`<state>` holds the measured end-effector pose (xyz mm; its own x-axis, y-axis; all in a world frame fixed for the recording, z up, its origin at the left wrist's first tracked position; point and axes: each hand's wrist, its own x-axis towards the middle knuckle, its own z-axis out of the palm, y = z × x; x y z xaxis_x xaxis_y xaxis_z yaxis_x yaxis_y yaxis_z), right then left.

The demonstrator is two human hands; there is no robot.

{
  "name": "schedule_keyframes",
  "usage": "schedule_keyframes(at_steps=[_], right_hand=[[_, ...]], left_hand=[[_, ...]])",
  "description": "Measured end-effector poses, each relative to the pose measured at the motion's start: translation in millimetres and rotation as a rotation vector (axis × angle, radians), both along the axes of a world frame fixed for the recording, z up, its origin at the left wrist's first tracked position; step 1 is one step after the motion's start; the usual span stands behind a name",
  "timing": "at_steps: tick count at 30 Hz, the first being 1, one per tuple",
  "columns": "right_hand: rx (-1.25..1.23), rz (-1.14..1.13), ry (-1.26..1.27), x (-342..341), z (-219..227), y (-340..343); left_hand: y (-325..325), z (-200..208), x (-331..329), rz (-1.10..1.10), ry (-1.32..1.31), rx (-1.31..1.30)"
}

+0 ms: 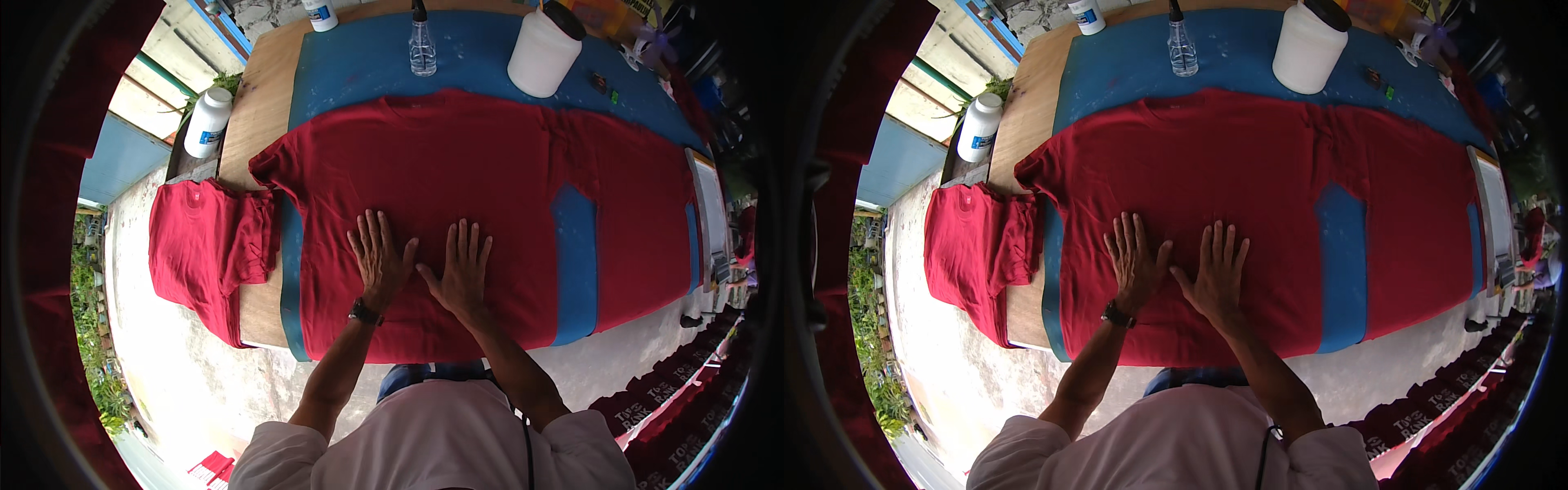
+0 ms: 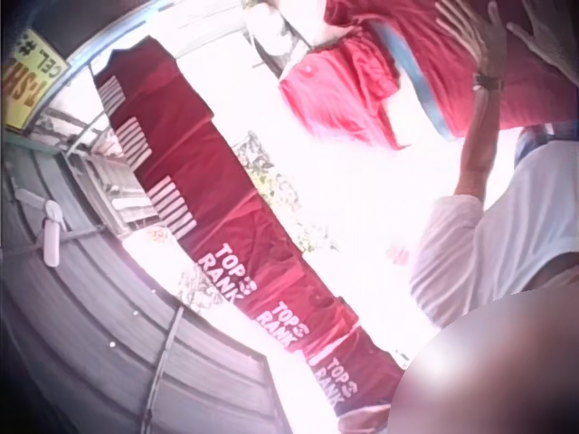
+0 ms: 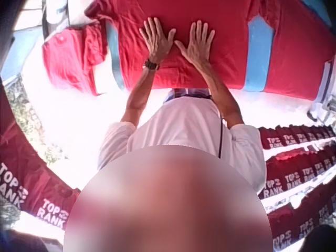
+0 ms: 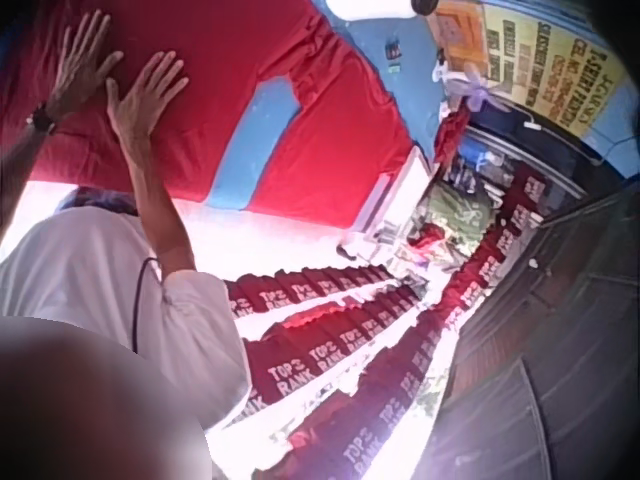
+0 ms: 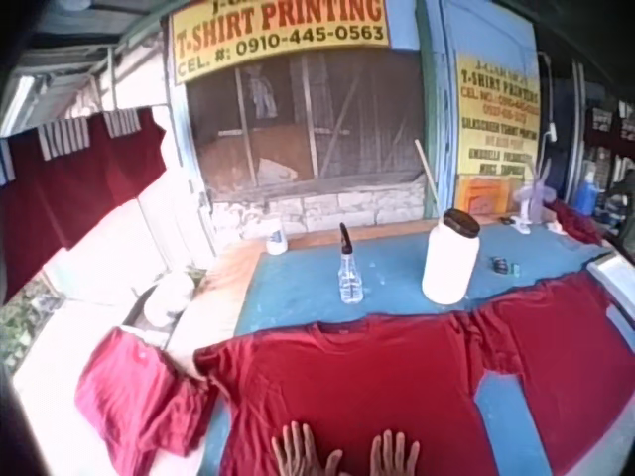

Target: The person performs screen printing on red t-shirts. They place a screen frame over a shirt, use a squeegee to apply white ink, lift the frame to reveal the design, and hang the finished shirt on a drying rack. The process is repeated for multiple shirts.

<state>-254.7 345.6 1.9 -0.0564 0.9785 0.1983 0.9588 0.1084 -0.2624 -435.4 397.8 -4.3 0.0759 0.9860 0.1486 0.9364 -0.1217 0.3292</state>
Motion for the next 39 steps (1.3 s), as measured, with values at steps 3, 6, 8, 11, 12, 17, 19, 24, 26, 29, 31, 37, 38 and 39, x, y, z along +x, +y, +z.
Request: schedule_keyframes(at_steps=[3,6,8,11,12,17,19,24,26,29,31,37,38,39], right_hand=[[-0.184,-0.082,0.037,16.0,18.8,-83.8],[-0.236,-0.195,-0.032,38.1,21.1,-153.8],[-0.172,-0.275,0.014,56.9,14.3,-191.3],[-0.151,-0.425,0.062,82.4,2.9,-233.4],[-0.141,-0.456,0.068,89.1,-0.4,-241.5],[-0.126,-0.450,0.187,110.6,-14.0,-274.0],[-0.100,-0.428,0.246,116.5,-24.5,-293.3],[-0.434,-0.537,0.389,139.6,-61.9,-368.9],[-0.637,-0.641,0.477,157.3,-74.6,-399.0],[-0.640,-0.751,0.549,189.0,-86.4,-445.8],[-0.610,-0.803,0.640,216.2,-92.6,-473.0],[-0.489,-1.100,0.720,294.6,-116.8,-538.4],[-0.435,-1.112,0.765,309.3,-117.7,-550.0],[-0.437,-1.155,0.803,322.8,-117.3,-561.0]], left_hand=[[-104.6,9.0,-43.2,0.012,0.062,0.007],[-176.7,6.3,-93.8,0.063,0.092,-0.004],[-205.0,0.3,-125.9,0.107,0.107,0.018],[-225.1,-12.6,-160.0,0.186,0.044,0.045],[-228.2,-17.7,-165.2,0.174,0.061,0.067],[-234.4,-25.1,-180.2,0.284,0.106,-0.085],[-242.2,-20.5,-179.3,0.358,0.039,-0.164],[-267.1,-4.8,-121.5,0.150,-0.065,-0.063],[-268.8,3.1,-68.9,-0.059,-0.107,-0.028],[-260.2,20.5,39.3,-0.449,-0.213,-0.048],[-249.6,35.5,126.8,-0.736,-0.292,0.001],[-185.1,64.3,411.2,-1.252,-0.266,0.161],[-173.4,61.6,455.7,-1.259,-0.208,0.130],[-161.6,57.3,498.3,-1.276,-0.175,0.170]])
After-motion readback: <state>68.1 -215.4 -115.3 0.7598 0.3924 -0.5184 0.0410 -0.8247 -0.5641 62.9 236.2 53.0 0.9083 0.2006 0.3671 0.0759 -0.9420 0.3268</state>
